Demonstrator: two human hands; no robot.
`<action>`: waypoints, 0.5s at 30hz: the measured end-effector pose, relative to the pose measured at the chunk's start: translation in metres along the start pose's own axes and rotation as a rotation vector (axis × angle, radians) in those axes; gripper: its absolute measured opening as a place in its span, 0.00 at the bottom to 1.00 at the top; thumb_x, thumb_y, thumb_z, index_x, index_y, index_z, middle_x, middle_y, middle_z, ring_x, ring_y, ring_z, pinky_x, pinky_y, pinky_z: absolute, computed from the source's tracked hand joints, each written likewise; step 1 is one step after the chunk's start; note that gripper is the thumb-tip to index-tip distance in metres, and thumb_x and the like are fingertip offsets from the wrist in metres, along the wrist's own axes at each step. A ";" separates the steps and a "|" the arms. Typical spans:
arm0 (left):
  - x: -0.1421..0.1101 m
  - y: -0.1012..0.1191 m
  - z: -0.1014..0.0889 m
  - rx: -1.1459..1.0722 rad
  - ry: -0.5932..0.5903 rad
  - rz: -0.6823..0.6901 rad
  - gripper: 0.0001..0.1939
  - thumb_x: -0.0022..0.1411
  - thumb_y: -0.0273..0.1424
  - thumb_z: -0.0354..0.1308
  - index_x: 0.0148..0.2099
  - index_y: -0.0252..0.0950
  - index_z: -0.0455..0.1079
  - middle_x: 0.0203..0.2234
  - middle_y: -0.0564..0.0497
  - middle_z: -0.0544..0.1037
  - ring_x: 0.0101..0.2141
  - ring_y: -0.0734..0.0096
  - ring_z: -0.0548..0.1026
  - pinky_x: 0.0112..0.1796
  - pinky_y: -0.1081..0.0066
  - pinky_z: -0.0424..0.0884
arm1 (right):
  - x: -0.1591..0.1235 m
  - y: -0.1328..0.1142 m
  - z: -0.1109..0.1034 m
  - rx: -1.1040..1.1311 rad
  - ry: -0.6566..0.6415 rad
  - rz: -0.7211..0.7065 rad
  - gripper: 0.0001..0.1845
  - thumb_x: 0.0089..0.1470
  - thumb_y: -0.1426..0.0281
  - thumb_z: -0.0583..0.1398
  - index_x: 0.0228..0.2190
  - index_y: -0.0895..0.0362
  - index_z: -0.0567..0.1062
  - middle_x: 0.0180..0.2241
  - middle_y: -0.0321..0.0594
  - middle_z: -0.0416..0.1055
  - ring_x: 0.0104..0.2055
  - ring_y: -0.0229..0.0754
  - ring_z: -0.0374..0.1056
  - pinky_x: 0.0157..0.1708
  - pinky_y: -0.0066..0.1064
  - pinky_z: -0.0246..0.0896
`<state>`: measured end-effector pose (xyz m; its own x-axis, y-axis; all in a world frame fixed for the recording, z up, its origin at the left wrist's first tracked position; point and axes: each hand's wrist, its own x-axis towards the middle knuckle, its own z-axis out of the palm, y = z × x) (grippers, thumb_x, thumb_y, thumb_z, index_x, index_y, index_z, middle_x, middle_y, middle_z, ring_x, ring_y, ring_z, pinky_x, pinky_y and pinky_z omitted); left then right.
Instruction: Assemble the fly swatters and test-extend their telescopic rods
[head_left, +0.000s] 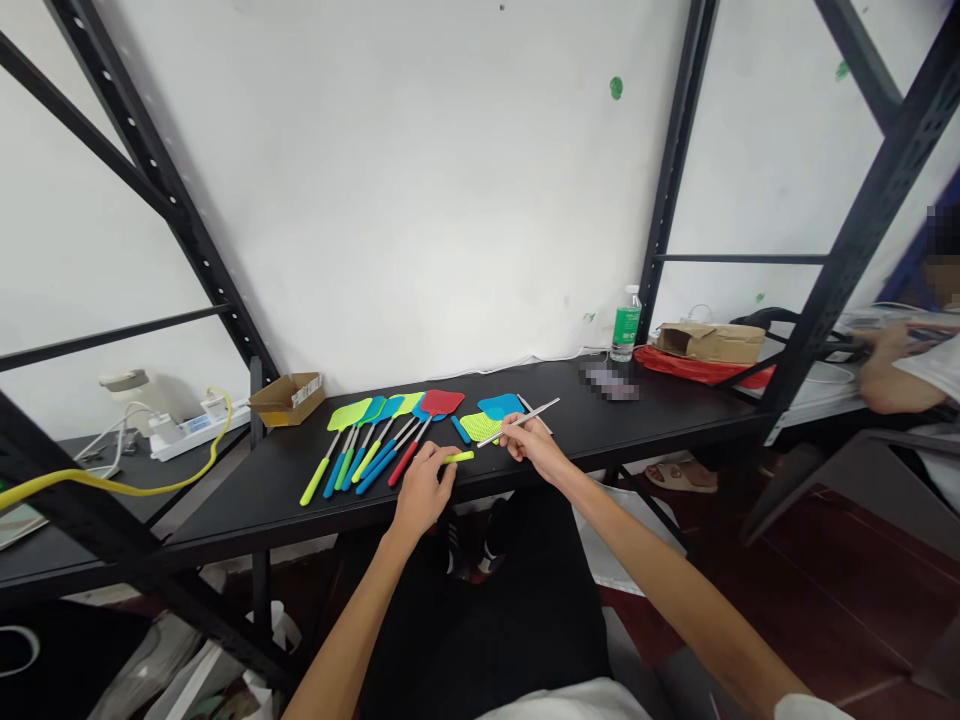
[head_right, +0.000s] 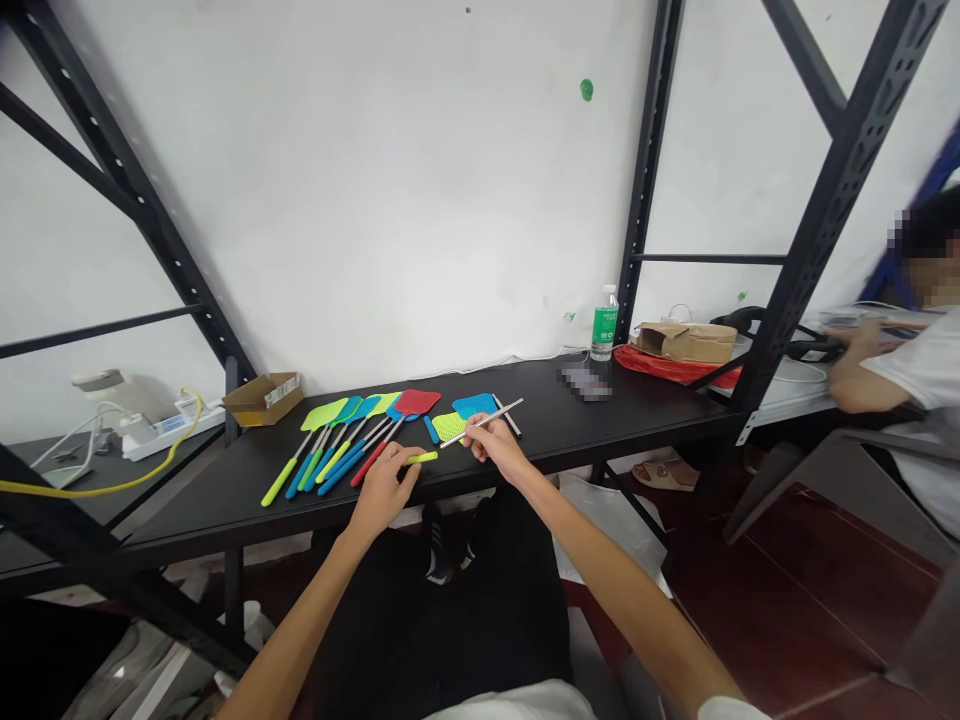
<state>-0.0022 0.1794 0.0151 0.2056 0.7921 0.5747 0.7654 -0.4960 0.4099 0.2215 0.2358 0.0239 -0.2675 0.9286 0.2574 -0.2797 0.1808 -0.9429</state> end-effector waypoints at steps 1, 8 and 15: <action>0.000 0.000 0.000 0.005 -0.008 0.002 0.14 0.69 0.32 0.47 0.50 0.41 0.72 0.37 0.48 0.71 0.37 0.64 0.74 0.36 0.67 0.70 | 0.000 0.000 -0.001 0.012 -0.010 -0.005 0.12 0.48 0.61 0.64 0.29 0.56 0.70 0.22 0.31 0.68 0.17 0.30 0.55 0.17 0.23 0.48; 0.001 -0.002 0.001 0.015 -0.012 0.024 0.14 0.70 0.32 0.46 0.51 0.41 0.71 0.39 0.48 0.71 0.39 0.64 0.73 0.40 0.67 0.69 | 0.002 0.004 -0.005 0.039 -0.018 -0.007 0.16 0.53 0.57 0.62 0.31 0.58 0.74 0.25 0.38 0.72 0.18 0.31 0.58 0.17 0.24 0.49; 0.000 -0.003 0.001 -0.004 -0.013 0.027 0.15 0.71 0.33 0.45 0.52 0.41 0.70 0.38 0.48 0.70 0.40 0.63 0.72 0.43 0.66 0.68 | 0.003 0.006 -0.006 0.009 -0.030 0.001 0.14 0.53 0.59 0.61 0.30 0.58 0.73 0.24 0.40 0.75 0.17 0.32 0.60 0.17 0.24 0.50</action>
<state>-0.0034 0.1816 0.0132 0.2342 0.7832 0.5760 0.7572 -0.5185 0.3972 0.2241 0.2412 0.0175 -0.2953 0.9187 0.2624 -0.2875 0.1765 -0.9414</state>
